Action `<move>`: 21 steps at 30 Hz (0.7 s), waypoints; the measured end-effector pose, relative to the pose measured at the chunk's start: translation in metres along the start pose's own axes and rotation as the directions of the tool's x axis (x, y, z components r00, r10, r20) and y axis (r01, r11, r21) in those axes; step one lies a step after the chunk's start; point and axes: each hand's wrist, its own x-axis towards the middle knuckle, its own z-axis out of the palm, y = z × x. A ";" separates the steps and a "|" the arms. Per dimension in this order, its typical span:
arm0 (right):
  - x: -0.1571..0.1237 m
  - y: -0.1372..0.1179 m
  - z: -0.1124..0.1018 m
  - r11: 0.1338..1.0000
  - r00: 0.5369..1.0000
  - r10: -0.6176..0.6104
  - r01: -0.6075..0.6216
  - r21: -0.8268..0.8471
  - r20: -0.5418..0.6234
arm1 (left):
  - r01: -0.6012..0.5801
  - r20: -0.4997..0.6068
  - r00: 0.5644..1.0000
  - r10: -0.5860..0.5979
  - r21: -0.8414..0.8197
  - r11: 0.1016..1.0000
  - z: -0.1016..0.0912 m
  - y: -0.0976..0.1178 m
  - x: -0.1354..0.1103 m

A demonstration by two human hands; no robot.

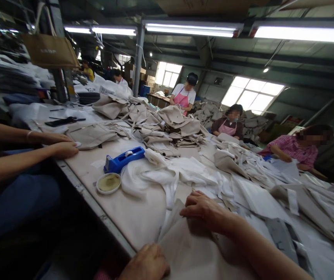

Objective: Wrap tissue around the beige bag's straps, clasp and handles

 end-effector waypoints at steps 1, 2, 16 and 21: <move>0.001 0.002 0.002 1.000 1.000 0.015 -0.015 0.026 -0.011 | 0.045 0.028 0.999 -0.045 -0.019 0.999 -0.004 0.003 0.002; 0.001 0.004 0.004 0.998 0.999 0.031 -0.030 0.053 -0.023 | 0.093 0.043 0.995 -0.091 -0.042 0.995 -0.009 0.007 0.003; 0.004 0.013 0.009 0.961 0.983 0.146 -0.115 0.253 -0.109 | 0.304 -0.099 0.947 -0.304 -0.012 0.952 -0.034 0.061 0.006; 0.000 0.014 0.015 0.950 0.964 0.198 -0.145 0.278 -0.175 | 0.283 0.008 0.958 -0.286 -0.188 0.941 -0.005 0.030 0.020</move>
